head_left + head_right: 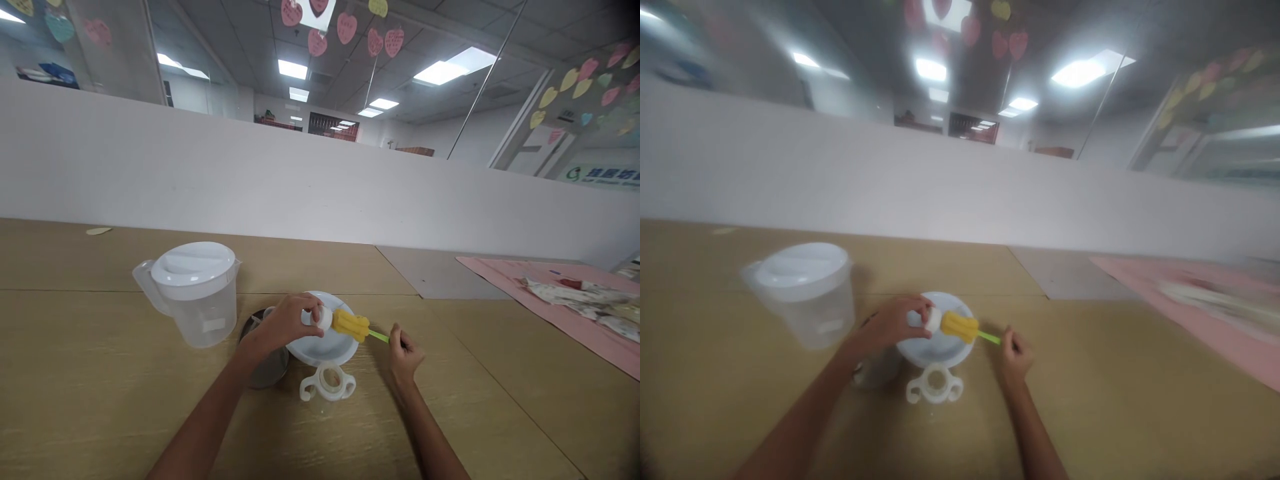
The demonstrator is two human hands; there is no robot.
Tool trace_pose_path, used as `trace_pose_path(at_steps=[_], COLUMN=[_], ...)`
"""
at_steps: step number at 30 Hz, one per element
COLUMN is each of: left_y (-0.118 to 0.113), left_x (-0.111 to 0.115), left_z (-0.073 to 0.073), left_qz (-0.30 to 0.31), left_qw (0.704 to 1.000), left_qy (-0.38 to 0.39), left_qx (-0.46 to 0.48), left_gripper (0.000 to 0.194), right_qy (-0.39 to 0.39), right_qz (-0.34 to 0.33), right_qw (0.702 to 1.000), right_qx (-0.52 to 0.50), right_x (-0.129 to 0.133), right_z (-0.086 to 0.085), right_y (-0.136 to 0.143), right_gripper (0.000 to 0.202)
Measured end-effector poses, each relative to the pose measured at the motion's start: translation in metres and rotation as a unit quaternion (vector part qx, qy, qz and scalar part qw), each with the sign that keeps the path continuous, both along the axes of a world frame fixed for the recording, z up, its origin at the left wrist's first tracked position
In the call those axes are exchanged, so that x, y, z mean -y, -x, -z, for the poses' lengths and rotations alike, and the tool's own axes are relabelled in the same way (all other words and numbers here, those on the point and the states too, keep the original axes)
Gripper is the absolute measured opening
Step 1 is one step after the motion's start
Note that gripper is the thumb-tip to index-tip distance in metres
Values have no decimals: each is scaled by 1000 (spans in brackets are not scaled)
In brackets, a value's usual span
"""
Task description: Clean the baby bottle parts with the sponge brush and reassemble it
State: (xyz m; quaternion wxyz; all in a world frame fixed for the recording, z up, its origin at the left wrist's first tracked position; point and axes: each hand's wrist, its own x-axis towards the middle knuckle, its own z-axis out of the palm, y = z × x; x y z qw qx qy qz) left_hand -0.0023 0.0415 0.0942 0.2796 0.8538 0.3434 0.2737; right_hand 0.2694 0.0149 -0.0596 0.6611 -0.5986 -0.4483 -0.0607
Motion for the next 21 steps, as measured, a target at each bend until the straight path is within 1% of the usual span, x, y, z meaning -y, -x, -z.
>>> trace_pose_path(at_steps=[4,7,11,14,16,19,21], left_y=[-3,-4,-3,-5,-6,-7,-6], left_x=[10,10,9,12,13,14,15], left_z=[-10,-10,-8,-11,-13,-13,-15], left_qz=[13,4,0,5,-3,-22,-19], left_qw=[999,999,999,999,1000,999,999], left_qy=[47,51,40,33,18,4,9], left_qx=[-1,9,-12,-20,-19,-26,-28], left_gripper=[27,30,37,38,38,36,37], right_qy=[20,14,14,25,26,25,28], right_qz=[-9,-23,-21,-21,-29,-43,-42], right_qw=[999,998,1000,999,999,998,997], right_qx=[43,60,12,-1,-7,-40,-64], right_x=[0,0,0,1,1,0,-1], right_z=[-1,-1,-1,-1,-1,-2,-2], right_y=[3,6,7,6,7,8,8], right_gripper=[46,47,46,47,48,48,48])
